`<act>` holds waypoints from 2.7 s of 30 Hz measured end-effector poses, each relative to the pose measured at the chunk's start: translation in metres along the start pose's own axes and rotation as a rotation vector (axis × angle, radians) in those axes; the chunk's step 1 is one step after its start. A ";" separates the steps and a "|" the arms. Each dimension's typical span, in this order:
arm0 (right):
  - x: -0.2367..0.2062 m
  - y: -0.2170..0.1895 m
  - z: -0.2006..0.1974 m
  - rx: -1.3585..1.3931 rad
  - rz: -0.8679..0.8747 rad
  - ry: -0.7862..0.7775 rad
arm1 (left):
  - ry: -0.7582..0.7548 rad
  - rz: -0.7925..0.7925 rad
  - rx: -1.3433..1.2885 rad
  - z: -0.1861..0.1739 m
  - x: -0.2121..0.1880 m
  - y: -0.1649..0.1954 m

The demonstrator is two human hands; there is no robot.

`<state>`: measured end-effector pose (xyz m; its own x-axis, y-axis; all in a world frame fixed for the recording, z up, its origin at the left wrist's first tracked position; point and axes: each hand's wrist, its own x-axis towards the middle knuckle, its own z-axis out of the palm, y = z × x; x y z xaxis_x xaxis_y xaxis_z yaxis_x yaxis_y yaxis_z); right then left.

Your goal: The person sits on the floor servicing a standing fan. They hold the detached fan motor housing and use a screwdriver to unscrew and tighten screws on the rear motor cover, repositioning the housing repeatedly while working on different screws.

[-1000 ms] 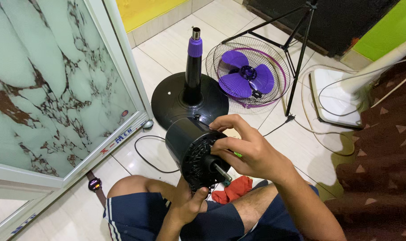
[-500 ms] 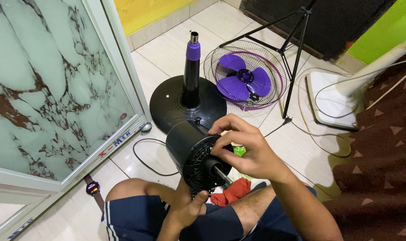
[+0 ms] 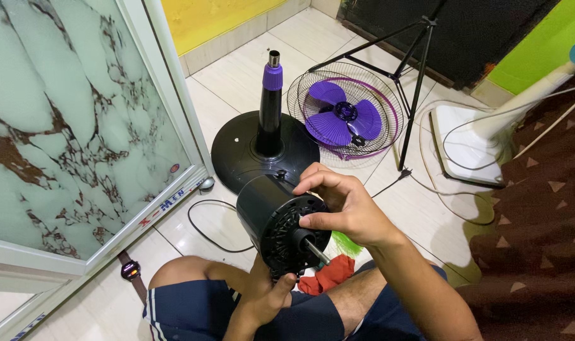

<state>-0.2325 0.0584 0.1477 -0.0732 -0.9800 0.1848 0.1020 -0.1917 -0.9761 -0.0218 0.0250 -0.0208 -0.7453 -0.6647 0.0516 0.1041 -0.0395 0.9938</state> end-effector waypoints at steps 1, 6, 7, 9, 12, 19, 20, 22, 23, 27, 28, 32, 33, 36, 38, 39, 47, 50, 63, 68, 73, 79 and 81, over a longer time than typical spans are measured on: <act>0.000 0.001 0.000 -0.005 -0.010 0.001 | -0.013 -0.091 -0.039 0.000 -0.001 0.000; 0.000 0.004 0.002 -0.039 -0.062 -0.022 | -0.039 -0.159 -0.085 0.000 -0.001 0.003; 0.000 0.004 0.003 -0.034 -0.046 -0.014 | -0.050 -0.213 -0.090 -0.001 -0.001 0.003; -0.001 0.005 0.006 -0.026 -0.015 0.000 | -0.010 -0.002 0.019 -0.002 0.000 0.002; -0.002 0.009 0.011 -0.024 -0.054 0.022 | 0.006 0.063 0.046 -0.002 0.001 -0.001; -0.008 0.021 0.016 0.042 -0.109 0.081 | 0.045 0.071 0.076 -0.001 -0.002 -0.006; -0.009 0.021 0.016 0.046 -0.108 0.087 | 0.040 0.063 0.092 -0.001 -0.003 -0.006; -0.010 0.022 0.017 0.045 -0.109 0.094 | 0.029 0.047 0.124 -0.002 -0.003 -0.004; -0.010 0.022 0.017 0.040 -0.113 0.096 | 0.027 0.019 0.118 -0.002 -0.004 -0.003; -0.008 0.019 0.018 0.071 -0.071 0.101 | -0.014 -0.193 0.040 -0.001 -0.004 0.000; -0.007 0.017 0.018 0.076 -0.065 0.102 | -0.033 -0.267 0.008 -0.001 -0.004 0.000; -0.005 0.014 0.017 0.076 -0.027 0.105 | -0.017 -0.077 0.104 -0.003 -0.001 -0.002; -0.004 0.013 0.016 0.072 -0.015 0.105 | -0.016 -0.026 0.124 -0.004 0.000 -0.004; 0.000 0.014 0.014 0.066 -0.043 0.073 | -0.001 0.028 0.105 -0.005 -0.001 -0.006; 0.004 0.016 0.012 0.049 -0.100 0.032 | 0.016 0.055 0.075 -0.006 -0.002 -0.008; 0.005 0.016 0.011 0.041 -0.131 0.012 | 0.028 0.081 0.066 -0.006 -0.002 -0.008; 0.006 0.016 0.010 0.079 -0.033 0.066 | -0.002 0.042 0.110 -0.007 0.001 -0.007; 0.005 0.015 0.010 0.099 -0.030 0.076 | 0.000 0.024 0.079 -0.006 0.002 -0.005; 0.000 0.012 0.012 0.070 -0.047 0.044 | -0.026 0.026 0.028 -0.006 0.006 -0.005; -0.002 0.014 0.014 0.024 -0.073 0.072 | -0.030 -0.005 -0.020 -0.005 0.005 -0.007; -0.002 0.015 0.020 -0.136 -0.169 0.071 | -0.077 0.037 0.001 -0.008 0.005 0.004; 0.001 0.016 0.024 -0.197 -0.197 0.116 | -0.053 0.026 -0.019 -0.005 0.009 0.031; 0.002 0.017 0.024 -0.260 -0.265 0.133 | -0.045 -0.025 0.045 -0.003 0.010 0.034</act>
<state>-0.2071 0.0515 0.1347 -0.1929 -0.8795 0.4350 -0.1911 -0.4012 -0.8958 -0.0236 0.0146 0.0132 -0.7759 -0.6301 0.0304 0.0562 -0.0210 0.9982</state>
